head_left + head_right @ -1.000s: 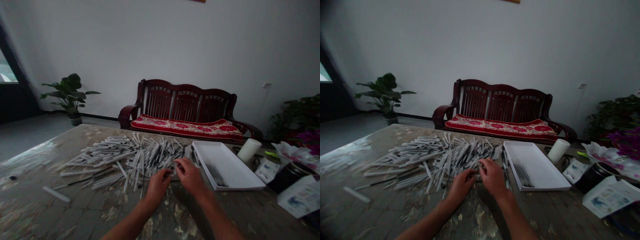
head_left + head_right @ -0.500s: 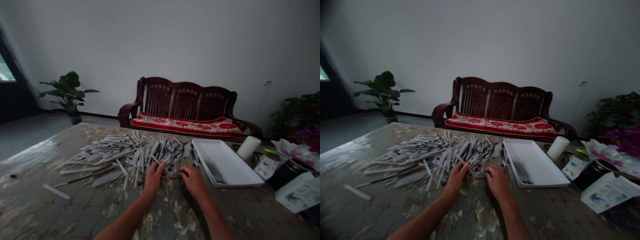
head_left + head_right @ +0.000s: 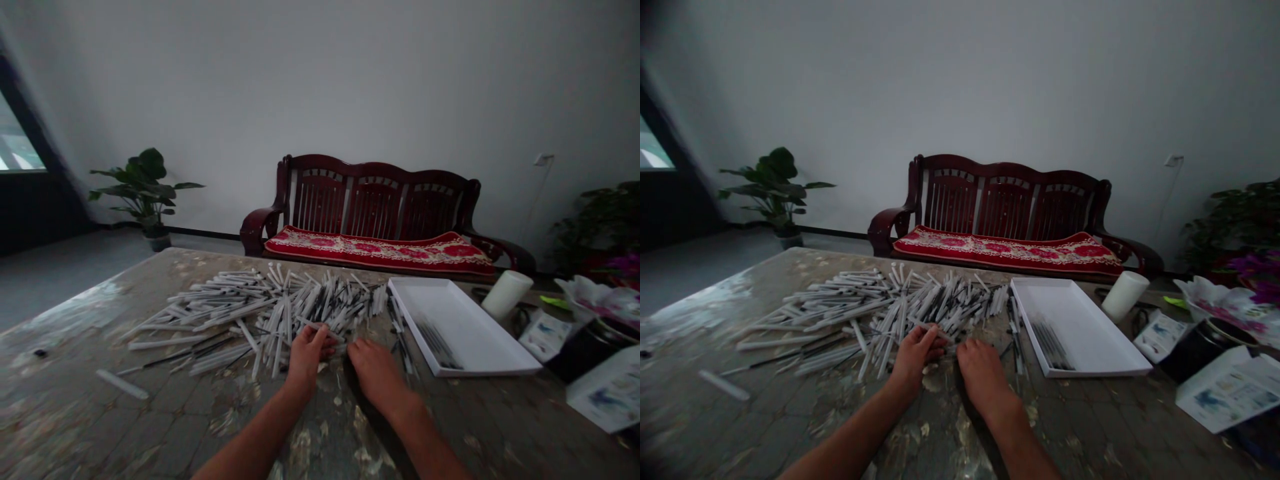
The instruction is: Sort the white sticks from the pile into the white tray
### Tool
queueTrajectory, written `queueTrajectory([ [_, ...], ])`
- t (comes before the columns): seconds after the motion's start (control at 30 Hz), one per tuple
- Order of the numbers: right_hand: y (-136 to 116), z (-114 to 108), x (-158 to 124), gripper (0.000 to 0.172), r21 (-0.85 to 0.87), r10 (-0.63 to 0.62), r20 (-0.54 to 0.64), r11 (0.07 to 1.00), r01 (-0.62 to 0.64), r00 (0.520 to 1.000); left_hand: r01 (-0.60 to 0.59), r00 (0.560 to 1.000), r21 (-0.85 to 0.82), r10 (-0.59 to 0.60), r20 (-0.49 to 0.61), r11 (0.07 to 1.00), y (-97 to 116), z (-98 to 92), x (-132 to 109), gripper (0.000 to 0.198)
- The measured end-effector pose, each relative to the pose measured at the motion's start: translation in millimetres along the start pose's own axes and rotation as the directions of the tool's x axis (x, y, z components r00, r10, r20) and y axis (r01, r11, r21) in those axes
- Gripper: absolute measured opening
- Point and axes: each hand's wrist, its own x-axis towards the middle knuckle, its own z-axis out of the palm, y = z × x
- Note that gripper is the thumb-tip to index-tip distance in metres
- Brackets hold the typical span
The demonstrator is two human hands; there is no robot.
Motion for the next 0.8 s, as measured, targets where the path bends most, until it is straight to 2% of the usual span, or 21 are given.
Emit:
queueTrajectory([
  [0.4,7,4,-1,0.034,0.015,-0.011,-0.035,1.000,0.011,0.999,0.005,0.998,-0.072,-0.009,-0.054,0.997,1,0.2,1,0.028],
  [0.63,8,4,-3,0.034,0.038,0.029,-0.049,0.999,-0.027,0.998,-0.008,0.999,-0.109,0.003,-0.043,0.994,5,1.5,-1,0.033],
  [0.8,13,6,-5,0.033,0.037,0.054,-0.100,0.998,-0.050,0.994,-0.026,0.996,-0.163,0.012,-0.084,0.986,5,-0.7,2,0.034],
])
